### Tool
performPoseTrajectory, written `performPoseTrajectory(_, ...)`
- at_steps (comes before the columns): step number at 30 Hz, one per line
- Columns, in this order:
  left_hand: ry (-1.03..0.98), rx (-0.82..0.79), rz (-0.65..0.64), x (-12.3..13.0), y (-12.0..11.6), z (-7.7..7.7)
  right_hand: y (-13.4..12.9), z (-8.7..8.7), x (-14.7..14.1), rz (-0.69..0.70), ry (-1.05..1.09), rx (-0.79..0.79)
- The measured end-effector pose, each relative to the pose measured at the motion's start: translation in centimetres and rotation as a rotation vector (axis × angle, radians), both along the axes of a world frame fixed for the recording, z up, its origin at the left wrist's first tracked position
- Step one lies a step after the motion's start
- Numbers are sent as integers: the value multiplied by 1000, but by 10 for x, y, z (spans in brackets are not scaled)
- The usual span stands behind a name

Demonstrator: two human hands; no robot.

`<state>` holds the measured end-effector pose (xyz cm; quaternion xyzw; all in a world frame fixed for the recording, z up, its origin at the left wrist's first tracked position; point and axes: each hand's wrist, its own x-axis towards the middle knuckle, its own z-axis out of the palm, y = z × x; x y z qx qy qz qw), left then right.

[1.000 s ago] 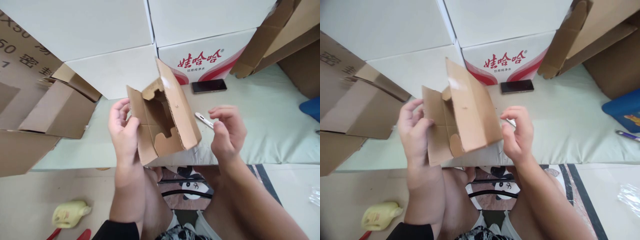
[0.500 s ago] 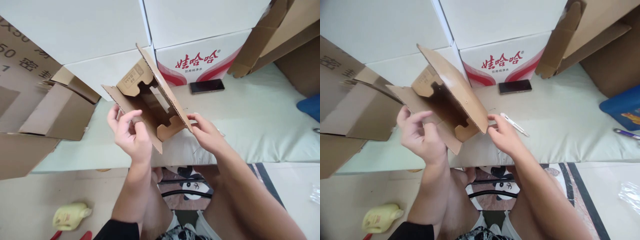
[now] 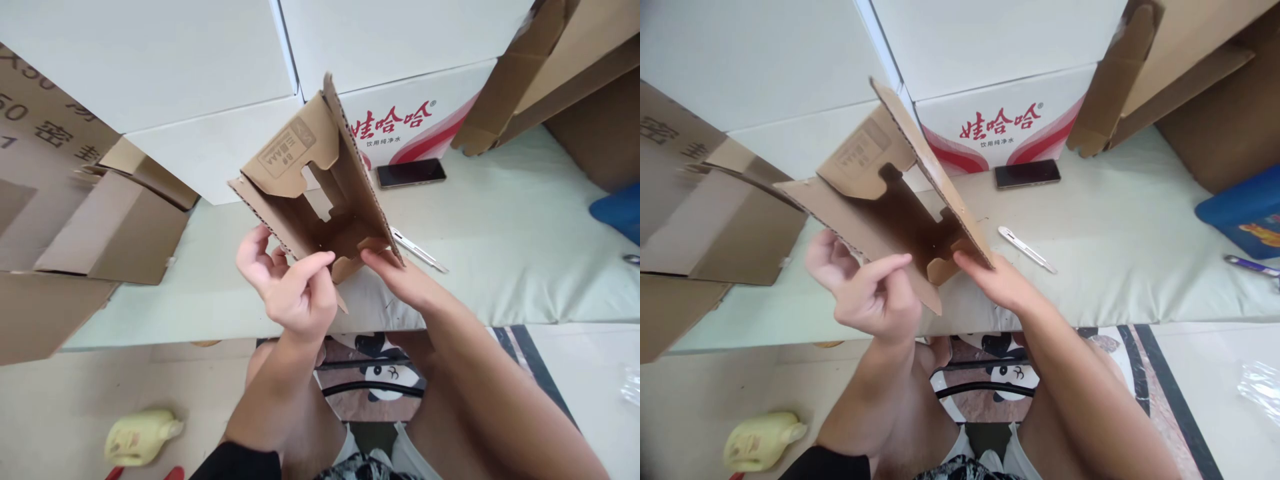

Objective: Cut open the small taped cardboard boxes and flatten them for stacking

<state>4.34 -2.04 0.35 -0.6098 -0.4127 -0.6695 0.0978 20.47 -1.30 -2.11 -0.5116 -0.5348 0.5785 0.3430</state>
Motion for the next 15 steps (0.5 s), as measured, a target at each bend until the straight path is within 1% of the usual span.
performPoseTrajectory(4,108,30,-86,8,-5,-4,4,-8,-2,-115,52,2)
performPoseTrajectory(8,109,60,-168,19,-8,-9,8,-12,-3,-214,78,-67)
performPoseTrajectory(11,110,41,-158,25,-11,-8,9,-9,-3,-238,67,-109)
performPoseTrajectory(15,117,27,-122,27,-14,-7,12,-4,-3,-223,32,12)
